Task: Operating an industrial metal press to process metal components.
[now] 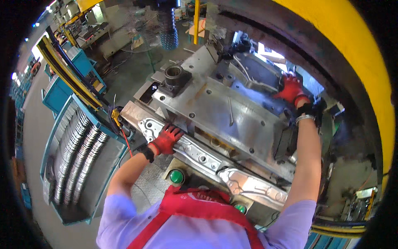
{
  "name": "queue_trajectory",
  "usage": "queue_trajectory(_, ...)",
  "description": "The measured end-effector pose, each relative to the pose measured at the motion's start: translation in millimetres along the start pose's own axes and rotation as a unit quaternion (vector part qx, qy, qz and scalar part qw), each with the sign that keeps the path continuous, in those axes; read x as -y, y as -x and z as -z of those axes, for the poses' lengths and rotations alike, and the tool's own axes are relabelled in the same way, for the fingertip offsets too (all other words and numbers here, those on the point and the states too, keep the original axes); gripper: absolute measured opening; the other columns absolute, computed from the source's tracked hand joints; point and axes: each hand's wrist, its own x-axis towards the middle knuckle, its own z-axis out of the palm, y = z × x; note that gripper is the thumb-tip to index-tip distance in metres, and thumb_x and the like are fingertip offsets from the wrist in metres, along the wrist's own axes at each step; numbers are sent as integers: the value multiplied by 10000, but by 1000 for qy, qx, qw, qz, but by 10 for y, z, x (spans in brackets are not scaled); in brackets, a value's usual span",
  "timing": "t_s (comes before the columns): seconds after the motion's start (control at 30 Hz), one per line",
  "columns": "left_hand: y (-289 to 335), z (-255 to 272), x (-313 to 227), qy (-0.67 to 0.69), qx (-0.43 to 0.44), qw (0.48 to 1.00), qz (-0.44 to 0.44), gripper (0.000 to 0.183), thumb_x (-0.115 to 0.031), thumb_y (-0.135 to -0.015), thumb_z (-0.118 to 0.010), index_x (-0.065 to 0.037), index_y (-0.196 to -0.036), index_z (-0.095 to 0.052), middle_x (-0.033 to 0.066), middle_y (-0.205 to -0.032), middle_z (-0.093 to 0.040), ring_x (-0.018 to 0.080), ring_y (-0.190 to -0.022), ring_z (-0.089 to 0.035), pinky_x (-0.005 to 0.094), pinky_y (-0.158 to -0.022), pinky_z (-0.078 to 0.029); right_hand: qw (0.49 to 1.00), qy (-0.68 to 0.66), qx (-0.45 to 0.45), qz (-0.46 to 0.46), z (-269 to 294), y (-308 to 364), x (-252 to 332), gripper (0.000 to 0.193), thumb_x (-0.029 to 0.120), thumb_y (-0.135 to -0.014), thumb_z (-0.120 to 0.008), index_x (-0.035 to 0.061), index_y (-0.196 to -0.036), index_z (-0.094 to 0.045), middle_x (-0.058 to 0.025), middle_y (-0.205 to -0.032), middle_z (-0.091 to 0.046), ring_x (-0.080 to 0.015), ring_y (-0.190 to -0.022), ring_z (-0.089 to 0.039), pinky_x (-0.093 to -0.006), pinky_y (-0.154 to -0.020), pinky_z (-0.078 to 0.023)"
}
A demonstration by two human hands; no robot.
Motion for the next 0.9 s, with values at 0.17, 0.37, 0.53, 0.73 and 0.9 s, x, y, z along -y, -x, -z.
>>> queue_trajectory(0.17,-13,19,4,-9,16,1000,7,900,-360,-475,-761,-84,-1266,-433,128,-1206,-475,310,-1159,-422,511,-1055,-212,994,-86,47,41,-405,-427,-284,1134,479,-485,-799,-28,-1351,-271,-250,-1398,-277,-359,-1315,-250,-392,-1077,-241)
queue_trajectory(0.37,-4,48,2,12,28,1000,3,885,-336,-487,-771,-75,-1261,-429,144,-1218,-451,333,-1173,-395,524,-1045,-212,981,-174,58,64,-567,-594,-396,1109,439,-527,-794,18,-1386,-233,-246,-1412,-247,-351,-1320,-238,-378,-1076,-242)
queue_trajectory(0.53,-8,50,-11,-4,47,999,17,967,-373,-459,-782,-88,-1300,-398,146,-1271,-444,312,-1202,-392,513,-1069,-194,994,-81,28,73,-780,-617,-317,1110,474,-573,-754,44,-1411,-167,-211,-1453,-154,-325,-1359,-126,-385,-1104,-152)
queue_trajectory(0.73,5,7,2,-1,29,1000,9,967,-366,-460,-783,-79,-1298,-395,145,-1274,-437,315,-1204,-388,512,-1074,-185,996,-69,41,34,-758,-556,-217,1095,471,-607,-730,40,-1416,-132,-195,-1476,-78,-327,-1372,-53,-378,-1111,-110)
queue_trajectory(0.9,43,64,-21,10,20,1000,2,931,-394,-564,-747,-52,-1331,-346,184,-1313,-387,365,-1270,-296,524,-1079,-146,996,45,79,15,-280,-291,177,1044,523,-655,-674,14,-1405,-156,-209,-1465,-123,-338,-1365,-94,-392,-1109,-132)
